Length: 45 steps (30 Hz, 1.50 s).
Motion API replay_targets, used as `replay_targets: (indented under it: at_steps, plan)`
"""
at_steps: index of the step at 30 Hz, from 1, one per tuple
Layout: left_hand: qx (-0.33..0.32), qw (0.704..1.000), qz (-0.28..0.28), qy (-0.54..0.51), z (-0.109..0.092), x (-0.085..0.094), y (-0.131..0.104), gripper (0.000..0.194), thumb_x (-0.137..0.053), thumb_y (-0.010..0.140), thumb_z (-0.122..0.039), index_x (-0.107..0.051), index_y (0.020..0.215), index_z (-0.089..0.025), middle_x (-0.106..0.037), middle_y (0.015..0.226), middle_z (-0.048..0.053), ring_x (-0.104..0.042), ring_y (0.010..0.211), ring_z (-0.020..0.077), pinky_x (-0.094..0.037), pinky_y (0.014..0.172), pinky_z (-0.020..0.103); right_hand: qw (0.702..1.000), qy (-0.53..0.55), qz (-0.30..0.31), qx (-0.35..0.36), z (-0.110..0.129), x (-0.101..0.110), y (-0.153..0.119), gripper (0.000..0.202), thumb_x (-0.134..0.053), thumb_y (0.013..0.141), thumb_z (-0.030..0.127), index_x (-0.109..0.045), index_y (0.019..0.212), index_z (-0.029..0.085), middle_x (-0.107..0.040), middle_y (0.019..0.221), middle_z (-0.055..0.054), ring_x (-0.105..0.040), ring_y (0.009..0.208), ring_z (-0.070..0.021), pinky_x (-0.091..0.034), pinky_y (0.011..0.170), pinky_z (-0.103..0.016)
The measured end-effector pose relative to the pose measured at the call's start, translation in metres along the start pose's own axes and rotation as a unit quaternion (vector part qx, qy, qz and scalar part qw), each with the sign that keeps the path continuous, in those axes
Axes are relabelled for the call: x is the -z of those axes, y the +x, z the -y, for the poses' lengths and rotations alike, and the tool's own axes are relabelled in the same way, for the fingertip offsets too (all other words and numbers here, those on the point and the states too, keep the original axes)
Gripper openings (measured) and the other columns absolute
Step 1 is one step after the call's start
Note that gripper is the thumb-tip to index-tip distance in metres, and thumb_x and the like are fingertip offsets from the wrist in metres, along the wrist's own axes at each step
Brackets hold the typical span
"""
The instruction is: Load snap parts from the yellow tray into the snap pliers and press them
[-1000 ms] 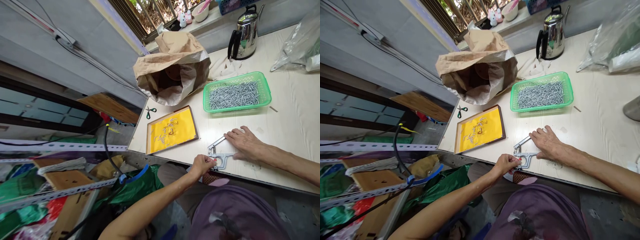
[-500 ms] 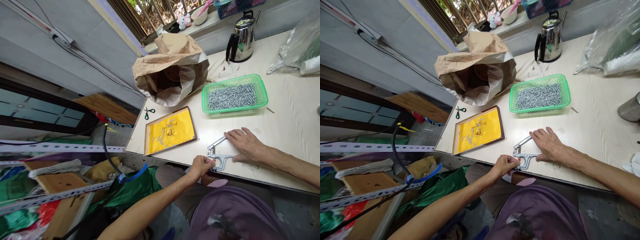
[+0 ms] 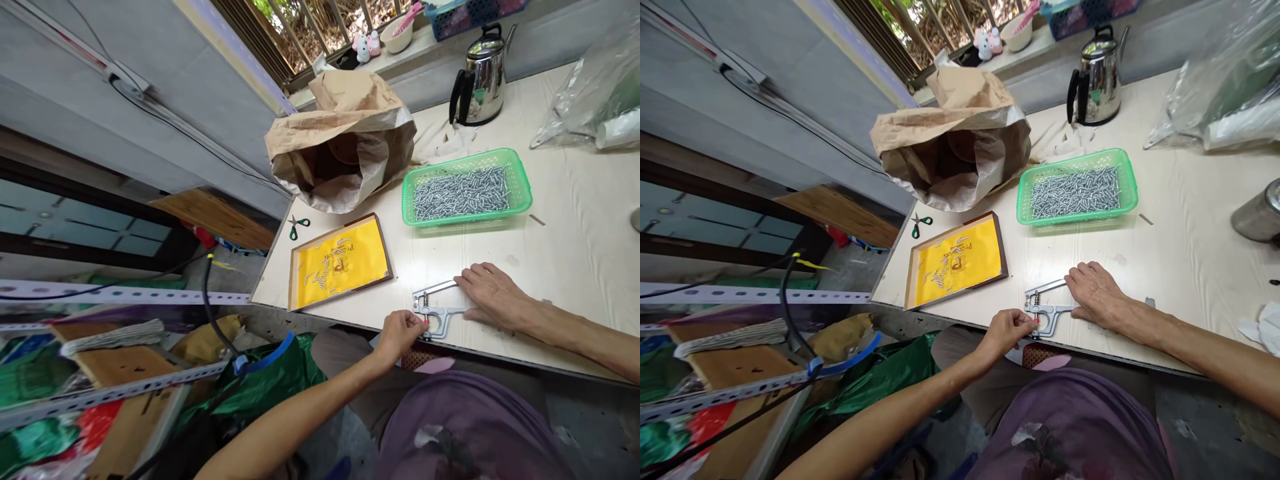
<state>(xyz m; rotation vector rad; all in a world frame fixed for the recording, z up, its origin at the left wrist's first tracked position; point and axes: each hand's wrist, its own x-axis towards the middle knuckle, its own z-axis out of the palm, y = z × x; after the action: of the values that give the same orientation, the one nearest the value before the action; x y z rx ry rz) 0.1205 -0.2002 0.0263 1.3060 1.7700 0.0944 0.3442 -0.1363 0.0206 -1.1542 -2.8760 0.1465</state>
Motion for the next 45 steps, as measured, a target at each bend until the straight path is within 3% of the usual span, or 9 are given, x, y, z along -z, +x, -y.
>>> replay_targets:
  at_steps: [4,8,13,20,25,29,35,40,45]
  plan:
    - [-0.263,0.950,-0.120,0.118,-0.013,-0.012,0.002,0.025,-0.065,0.083,-0.027,-0.063,0.106,-0.016,-0.064,0.109,0.010,-0.059,0.102,0.0244,-0.050,0.091,0.041,1.000,0.010,-0.013,-0.011,0.006,0.000,-0.004,0.041,-0.081,0.068,0.037,-0.061,0.096,0.015,-0.064,0.090,-0.009,-0.055,0.086,-0.0242,-0.041,0.076,-0.035]
    - [-0.378,0.898,-0.071,0.214,-0.033,-0.022,0.025,0.064,-0.073,0.078,-0.028,-0.044,0.132,-0.012,-0.050,0.135,0.018,-0.047,0.121,0.0316,-0.043,0.102,0.049,0.999,0.033,-0.016,-0.027,0.006,0.000,-0.006,0.048,-0.082,0.067,0.035,-0.060,0.103,0.012,-0.063,0.095,-0.010,-0.055,0.087,-0.0245,-0.042,0.074,-0.034]
    - [-0.370,0.888,-0.027,0.271,-0.044,-0.016,0.045,0.066,-0.073,0.079,-0.033,-0.041,0.133,-0.012,-0.056,0.121,0.015,-0.052,0.108,0.0310,-0.048,0.092,0.048,0.998,0.024,-0.020,-0.048,0.001,-0.001,-0.006,0.056,-0.086,0.062,0.034,-0.061,0.106,0.011,-0.063,0.097,-0.010,-0.055,0.088,-0.0256,-0.042,0.073,-0.034]
    - [-0.355,0.883,-0.039,0.304,-0.050,-0.013,0.049,0.015,-0.054,0.093,-0.027,-0.059,0.105,-0.018,-0.062,0.096,0.007,-0.054,0.096,0.0236,-0.049,0.082,0.038,0.997,0.041,-0.062,-0.024,0.004,-0.014,0.000,0.014,-0.055,0.086,0.008,-0.059,0.076,0.017,-0.059,0.074,-0.003,-0.051,0.070,-0.0177,-0.036,0.066,-0.031]
    - [-0.382,0.873,-0.073,0.295,-0.047,-0.016,0.054,0.027,-0.056,0.092,-0.028,-0.056,0.116,-0.016,-0.066,0.108,0.009,-0.058,0.098,0.0245,-0.051,0.085,0.039,0.997,0.046,-0.052,-0.033,-0.008,-0.007,0.001,0.008,-0.065,0.085,0.022,-0.062,0.088,0.016,-0.061,0.081,-0.006,-0.053,0.075,-0.0198,-0.039,0.068,-0.031]
    - [-0.406,0.854,-0.181,0.269,-0.030,-0.040,0.051,0.041,-0.056,0.091,-0.023,-0.048,0.129,-0.010,-0.051,0.138,0.019,-0.051,0.125,0.0307,-0.045,0.103,0.046,0.997,0.069,-0.025,0.017,-0.033,0.002,0.005,0.046,-0.074,0.076,0.042,-0.061,0.108,0.013,-0.063,0.095,-0.011,-0.056,0.085,-0.0239,-0.044,0.075,-0.035]
    - [-0.463,0.837,-0.165,0.241,-0.021,-0.080,0.025,0.050,-0.050,0.095,-0.039,-0.043,0.137,-0.013,-0.050,0.142,0.019,-0.040,0.138,0.0309,-0.038,0.110,0.052,0.999,0.038,-0.021,-0.020,-0.054,0.000,0.029,0.012,-0.053,0.089,0.022,-0.064,0.087,0.017,-0.064,0.086,-0.008,-0.055,0.079,-0.0201,-0.040,0.069,-0.031]
    - [-0.468,0.845,-0.149,0.213,-0.029,-0.074,0.017,0.054,-0.049,0.093,-0.048,-0.049,0.133,-0.011,-0.056,0.135,0.016,-0.045,0.133,0.0301,-0.036,0.112,0.051,0.998,0.013,-0.023,-0.048,-0.036,0.007,0.054,0.014,-0.051,0.087,0.013,-0.064,0.082,0.016,-0.063,0.083,-0.009,-0.051,0.078,-0.0211,-0.035,0.068,-0.033]
    - [-0.526,0.805,-0.151,0.229,-0.021,-0.078,0.010,0.047,-0.050,0.092,-0.049,-0.064,0.117,-0.012,-0.064,0.120,0.017,-0.054,0.123,0.0293,-0.044,0.107,0.046,0.984,0.069,-0.019,0.163,0.016,0.008,0.063,0.012,-0.058,0.087,0.017,-0.067,0.083,0.023,-0.063,0.088,-0.004,-0.049,0.083,-0.0185,-0.031,0.067,-0.031]
